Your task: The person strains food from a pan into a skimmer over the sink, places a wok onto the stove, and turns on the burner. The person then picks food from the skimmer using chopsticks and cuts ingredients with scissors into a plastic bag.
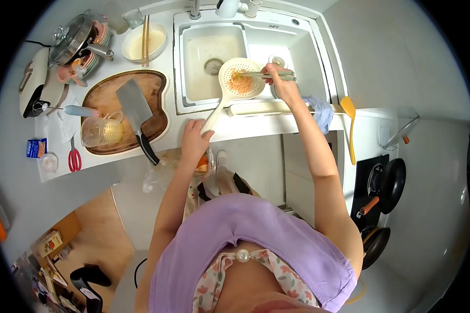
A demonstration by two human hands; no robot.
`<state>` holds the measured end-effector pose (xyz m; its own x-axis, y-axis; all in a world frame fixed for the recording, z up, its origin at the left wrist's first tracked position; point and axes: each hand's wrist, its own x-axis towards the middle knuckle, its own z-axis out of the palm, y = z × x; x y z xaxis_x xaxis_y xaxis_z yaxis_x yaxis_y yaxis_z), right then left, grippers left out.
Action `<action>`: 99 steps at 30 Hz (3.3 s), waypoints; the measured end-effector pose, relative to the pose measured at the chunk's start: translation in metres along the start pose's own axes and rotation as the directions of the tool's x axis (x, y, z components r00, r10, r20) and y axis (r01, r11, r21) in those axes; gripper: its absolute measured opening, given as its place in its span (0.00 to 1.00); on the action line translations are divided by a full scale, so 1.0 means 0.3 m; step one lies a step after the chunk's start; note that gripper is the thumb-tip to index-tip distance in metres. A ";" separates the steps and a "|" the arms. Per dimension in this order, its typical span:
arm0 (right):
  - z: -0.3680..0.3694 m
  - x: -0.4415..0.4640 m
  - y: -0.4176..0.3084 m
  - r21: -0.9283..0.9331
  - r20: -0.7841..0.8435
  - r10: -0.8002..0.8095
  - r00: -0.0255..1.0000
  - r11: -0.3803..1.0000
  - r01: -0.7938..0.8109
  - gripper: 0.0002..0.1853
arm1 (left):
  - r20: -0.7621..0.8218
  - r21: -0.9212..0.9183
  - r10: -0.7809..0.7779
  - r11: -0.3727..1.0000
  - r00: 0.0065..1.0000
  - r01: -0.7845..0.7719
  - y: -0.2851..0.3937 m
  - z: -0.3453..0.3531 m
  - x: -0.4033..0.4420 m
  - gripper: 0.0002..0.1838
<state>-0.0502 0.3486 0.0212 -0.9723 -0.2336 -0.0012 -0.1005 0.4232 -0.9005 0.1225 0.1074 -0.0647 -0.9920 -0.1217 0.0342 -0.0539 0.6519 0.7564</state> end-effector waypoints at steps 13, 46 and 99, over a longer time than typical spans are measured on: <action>0.007 0.067 0.044 -0.073 0.126 -0.008 0.992 0.997 0.017 0.24 | -0.081 -0.029 -0.052 0.998 0.995 0.050 -0.007 0.044 -0.008 0.19; 0.344 -0.702 -0.047 0.308 0.183 0.206 0.961 0.917 -0.255 0.20 | 0.397 -0.092 0.058 0.995 0.916 -0.023 -0.116 -0.001 0.141 0.23; 0.178 -0.689 -0.033 0.404 0.037 0.224 0.974 0.888 -0.220 0.22 | 0.239 -0.159 0.069 0.987 0.969 -0.031 -0.120 0.030 0.098 0.19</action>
<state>0.1629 0.3461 0.0071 -0.9616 -0.1651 -0.2191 0.2097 0.0730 -0.9750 0.0943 0.0871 -0.0966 -0.9919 0.1055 -0.0707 -0.0044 0.5276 0.8495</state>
